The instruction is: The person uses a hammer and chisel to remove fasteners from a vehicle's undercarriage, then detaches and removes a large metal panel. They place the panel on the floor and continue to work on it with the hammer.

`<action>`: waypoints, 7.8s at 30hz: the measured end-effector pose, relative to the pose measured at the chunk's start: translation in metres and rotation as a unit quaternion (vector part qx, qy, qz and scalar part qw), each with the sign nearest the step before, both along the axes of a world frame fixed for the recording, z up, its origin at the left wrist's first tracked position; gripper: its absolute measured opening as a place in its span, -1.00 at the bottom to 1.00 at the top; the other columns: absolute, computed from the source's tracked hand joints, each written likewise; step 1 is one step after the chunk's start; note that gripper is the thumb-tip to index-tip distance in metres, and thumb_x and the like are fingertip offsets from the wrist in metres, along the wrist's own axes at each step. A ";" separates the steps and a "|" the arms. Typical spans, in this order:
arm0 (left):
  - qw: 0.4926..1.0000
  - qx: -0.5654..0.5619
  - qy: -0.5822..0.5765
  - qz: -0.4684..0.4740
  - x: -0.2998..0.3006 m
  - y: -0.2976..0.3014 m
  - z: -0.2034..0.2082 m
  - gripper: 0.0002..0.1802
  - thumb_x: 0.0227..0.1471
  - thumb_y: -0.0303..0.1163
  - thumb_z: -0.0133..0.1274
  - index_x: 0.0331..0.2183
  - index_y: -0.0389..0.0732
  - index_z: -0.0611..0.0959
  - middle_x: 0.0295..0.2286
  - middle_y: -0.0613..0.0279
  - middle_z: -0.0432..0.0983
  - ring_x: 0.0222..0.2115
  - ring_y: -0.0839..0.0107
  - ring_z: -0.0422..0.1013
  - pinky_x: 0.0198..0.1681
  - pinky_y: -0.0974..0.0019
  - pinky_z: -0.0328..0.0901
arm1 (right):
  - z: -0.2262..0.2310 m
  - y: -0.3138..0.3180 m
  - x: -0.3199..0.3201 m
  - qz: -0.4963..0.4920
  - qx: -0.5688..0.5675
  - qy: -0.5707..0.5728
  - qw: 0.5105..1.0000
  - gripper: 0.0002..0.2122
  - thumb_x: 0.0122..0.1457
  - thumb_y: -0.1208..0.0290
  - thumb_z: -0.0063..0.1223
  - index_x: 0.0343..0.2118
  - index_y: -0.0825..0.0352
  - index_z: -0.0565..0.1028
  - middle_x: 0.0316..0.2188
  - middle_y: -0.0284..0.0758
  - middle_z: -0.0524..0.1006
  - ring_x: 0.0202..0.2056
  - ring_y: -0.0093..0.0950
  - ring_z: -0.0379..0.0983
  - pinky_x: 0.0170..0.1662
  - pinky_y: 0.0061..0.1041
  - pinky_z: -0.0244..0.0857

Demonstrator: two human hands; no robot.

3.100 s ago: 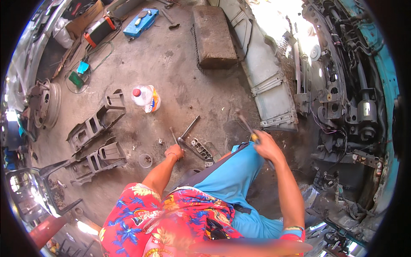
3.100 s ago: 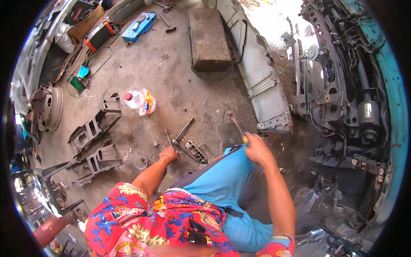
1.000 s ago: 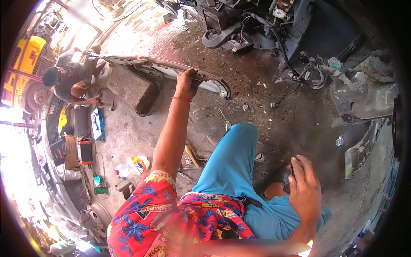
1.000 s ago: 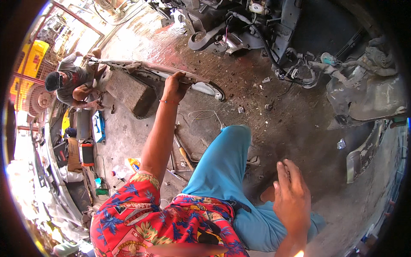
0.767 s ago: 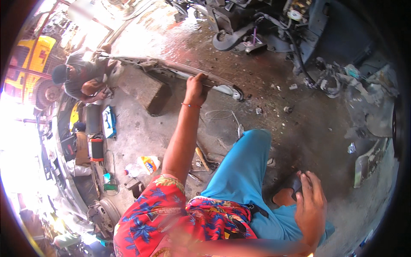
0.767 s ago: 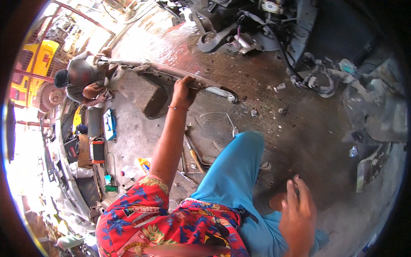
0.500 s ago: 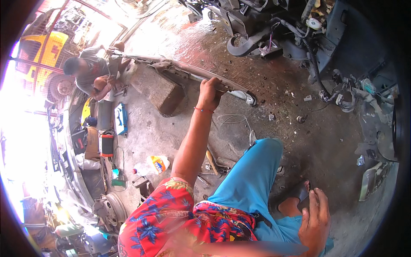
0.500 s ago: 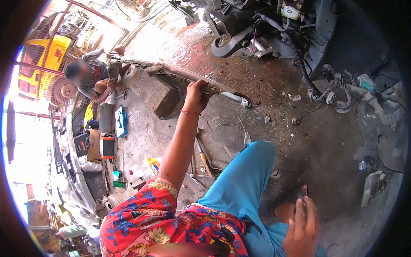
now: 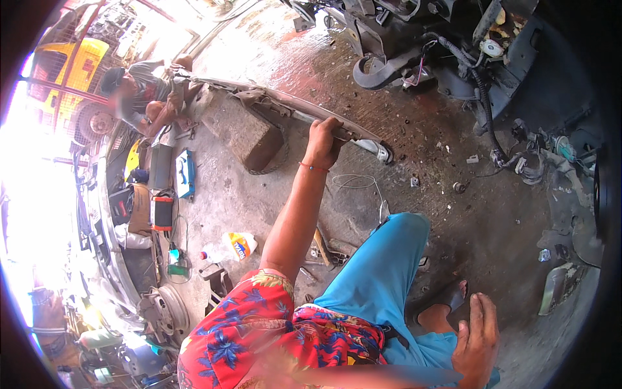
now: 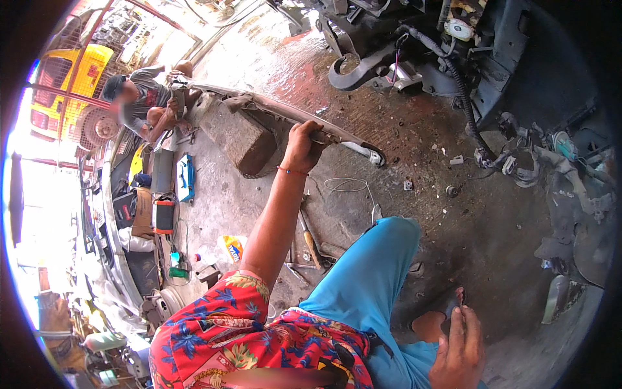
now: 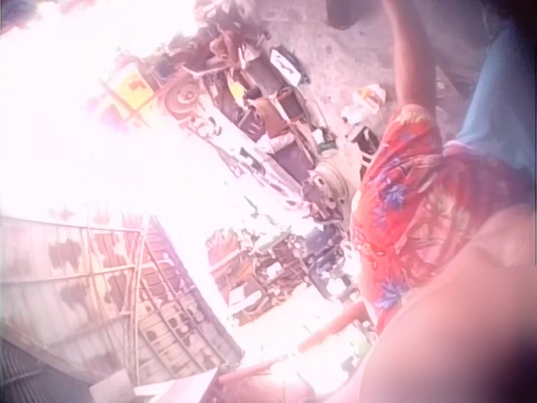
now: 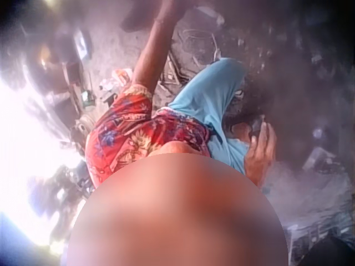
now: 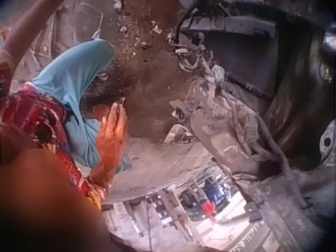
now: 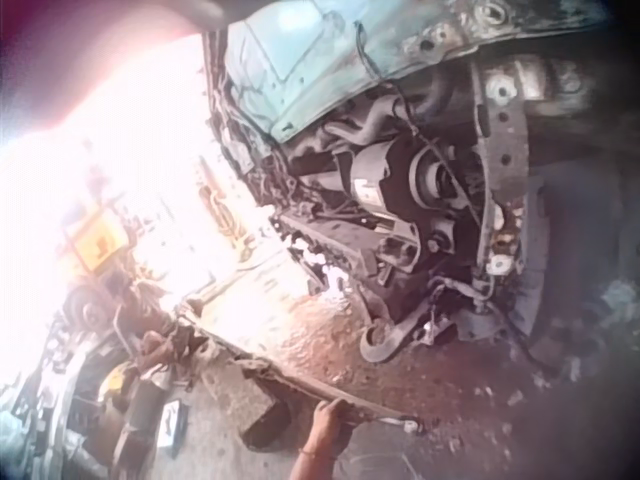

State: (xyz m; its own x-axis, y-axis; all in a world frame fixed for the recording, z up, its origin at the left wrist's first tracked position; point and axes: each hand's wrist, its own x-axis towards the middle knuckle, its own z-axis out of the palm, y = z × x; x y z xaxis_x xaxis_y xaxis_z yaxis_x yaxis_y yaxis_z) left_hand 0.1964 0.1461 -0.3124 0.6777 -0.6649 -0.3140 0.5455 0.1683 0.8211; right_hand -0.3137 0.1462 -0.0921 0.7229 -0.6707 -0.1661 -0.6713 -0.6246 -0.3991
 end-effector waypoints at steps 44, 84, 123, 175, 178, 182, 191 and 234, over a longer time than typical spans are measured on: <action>0.999 0.017 -0.012 -0.050 0.051 0.016 -0.052 -0.62 0.43 -0.37 -0.14 0.06 -0.47 0.56 -0.07 -0.05 0.56 -0.05 0.06 0.53 0.15 -0.08 0.48 | -0.025 0.006 -0.002 0.058 -0.057 0.050 0.995 -0.51 0.23 0.42 0.19 0.23 0.41 0.46 0.08 -0.11 0.52 -0.01 -0.15 0.59 0.06 -0.21 0.54; 0.991 -0.018 -0.027 -0.130 0.044 -0.003 -0.046 -0.75 0.17 -0.48 0.02 -0.47 -0.42 0.67 -0.43 -0.03 0.65 -0.24 0.09 0.58 0.07 0.05 0.47 | -0.089 -0.009 0.011 0.021 -0.167 -0.030 0.985 -0.80 0.04 0.37 0.19 -0.33 0.39 0.62 -0.30 -0.13 0.65 -0.25 -0.17 0.68 -0.24 -0.22 0.63; 0.999 0.041 0.012 0.029 -0.024 0.026 -0.020 -0.52 0.19 -0.43 0.14 0.06 -0.19 0.30 -0.21 0.16 0.51 -0.28 0.24 0.59 -0.34 -0.06 0.65 | -0.046 -0.016 0.069 0.003 0.003 0.113 0.994 -0.59 0.32 0.43 0.15 0.22 0.35 0.53 0.16 -0.03 0.55 0.18 0.01 0.49 0.23 -0.12 0.38; 0.974 0.189 0.062 0.112 -0.056 0.338 -0.202 -0.79 -0.01 -0.51 0.11 -0.24 -0.22 0.66 -0.45 0.24 0.61 -0.51 0.35 0.51 -0.51 0.23 0.38 | -0.073 -0.011 0.107 0.083 0.049 0.131 0.987 -0.60 0.37 0.44 0.10 0.25 0.37 0.48 0.15 -0.06 0.53 0.03 -0.07 0.58 0.13 -0.13 0.42; 0.968 0.191 0.044 0.154 -0.055 0.339 -0.188 -0.81 -0.01 -0.46 0.09 -0.28 -0.21 0.66 -0.51 0.28 0.55 -0.56 0.38 0.46 -0.61 0.22 0.32 | -0.077 -0.011 0.112 0.088 0.046 0.138 0.986 -0.59 0.37 0.45 0.10 0.25 0.37 0.49 0.15 -0.07 0.54 -0.02 -0.11 0.61 0.11 -0.15 0.43; 0.952 0.232 0.053 0.195 -0.048 0.344 -0.181 -0.84 0.00 -0.42 0.10 -0.31 -0.23 0.65 -0.50 0.28 0.52 -0.53 0.36 0.46 -0.56 0.18 0.35 | -0.082 -0.010 0.116 0.094 0.044 0.141 0.985 -0.59 0.37 0.45 0.10 0.26 0.37 0.48 0.15 -0.07 0.54 -0.02 -0.11 0.61 0.11 -0.15 0.43; 0.954 0.240 -0.059 0.168 -0.034 0.362 -0.233 -0.91 0.05 -0.42 0.10 -0.35 -0.21 0.60 -0.49 0.30 0.49 -0.50 0.40 0.45 -0.44 0.23 0.36 | -0.089 -0.009 0.118 0.089 0.058 0.157 0.982 -0.58 0.36 0.46 0.11 0.26 0.38 0.48 0.14 -0.05 0.55 -0.02 -0.12 0.61 0.11 -0.15 0.42; 0.859 0.384 -0.179 0.286 0.033 0.352 -0.232 -0.46 0.46 -0.06 -0.06 -0.26 -0.41 0.69 -0.38 -0.29 0.63 -0.37 -0.17 0.52 -0.21 -0.04 0.37 | -0.101 -0.010 0.088 0.055 0.058 0.152 0.985 -0.59 0.34 0.48 0.11 0.23 0.41 0.51 0.06 -0.02 0.59 -0.02 -0.08 0.61 0.12 -0.16 0.43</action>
State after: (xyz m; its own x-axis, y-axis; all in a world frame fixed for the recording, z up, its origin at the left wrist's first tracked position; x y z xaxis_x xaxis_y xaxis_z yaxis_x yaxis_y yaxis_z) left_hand 0.2294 0.4981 -0.5441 0.9694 0.1196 -0.2145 0.2431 -0.3427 0.9075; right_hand -0.2260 0.1360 -0.1932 0.6953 -0.5544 -0.4574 -0.7014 -0.6624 -0.2633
